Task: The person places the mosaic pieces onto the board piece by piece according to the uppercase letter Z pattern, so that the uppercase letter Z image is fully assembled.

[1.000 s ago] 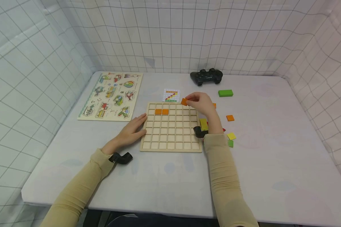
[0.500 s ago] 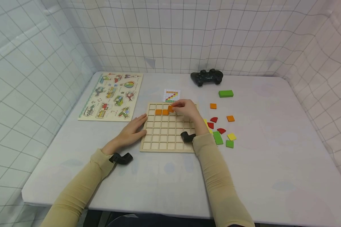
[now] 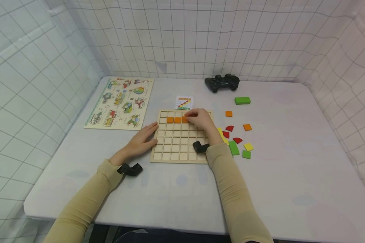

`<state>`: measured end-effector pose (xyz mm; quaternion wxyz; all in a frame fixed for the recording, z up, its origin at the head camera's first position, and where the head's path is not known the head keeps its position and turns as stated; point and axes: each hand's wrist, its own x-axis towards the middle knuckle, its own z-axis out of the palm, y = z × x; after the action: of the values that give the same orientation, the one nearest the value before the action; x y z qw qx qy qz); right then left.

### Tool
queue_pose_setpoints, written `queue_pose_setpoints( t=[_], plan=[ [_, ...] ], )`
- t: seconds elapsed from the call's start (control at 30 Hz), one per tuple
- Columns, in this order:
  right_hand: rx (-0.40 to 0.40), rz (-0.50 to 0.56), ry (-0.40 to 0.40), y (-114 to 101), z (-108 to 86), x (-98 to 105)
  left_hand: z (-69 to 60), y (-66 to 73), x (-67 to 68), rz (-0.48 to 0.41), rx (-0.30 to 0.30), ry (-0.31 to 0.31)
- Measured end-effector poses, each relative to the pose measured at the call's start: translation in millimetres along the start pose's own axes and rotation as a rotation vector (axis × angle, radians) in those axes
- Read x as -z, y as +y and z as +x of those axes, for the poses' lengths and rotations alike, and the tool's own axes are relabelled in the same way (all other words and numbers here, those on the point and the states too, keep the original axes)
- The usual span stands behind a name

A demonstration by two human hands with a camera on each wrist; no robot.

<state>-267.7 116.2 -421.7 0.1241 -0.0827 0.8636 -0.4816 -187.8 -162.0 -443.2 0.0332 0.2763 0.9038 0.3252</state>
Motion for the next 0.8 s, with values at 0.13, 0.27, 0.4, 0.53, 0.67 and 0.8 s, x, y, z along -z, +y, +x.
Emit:
queue_pose_setpoints(
  t=[0.13, 0.27, 0.4, 0.53, 0.67, 0.8],
  plan=[
    [-0.002, -0.056, -0.002, -1.9, -0.4, -0.4, 0.0, -1.3, -0.5, 0.0, -0.006, 0.001],
    [0.003, -0.08, -0.009, -3.4, -0.9, 0.6, 0.1, -2.2, -1.4, 0.005, -0.017, 0.009],
    [0.032, -0.045, -0.013, -4.8, -2.6, 6.8, -0.1, -1.9, -1.2, 0.002, -0.016, 0.008],
    [0.057, 0.035, 0.007, -9.9, -8.0, 18.9, -0.2, -1.5, -0.5, 0.0, -0.008, -0.002],
    [0.052, 0.091, 0.052, -12.8, -15.1, 35.4, -0.1, -0.7, -0.2, 0.007, -0.005, -0.005],
    [0.027, 0.114, 0.118, -9.2, -21.1, 53.0, 0.0, 0.2, -0.1, 0.004, -0.003, -0.005]
  ],
)
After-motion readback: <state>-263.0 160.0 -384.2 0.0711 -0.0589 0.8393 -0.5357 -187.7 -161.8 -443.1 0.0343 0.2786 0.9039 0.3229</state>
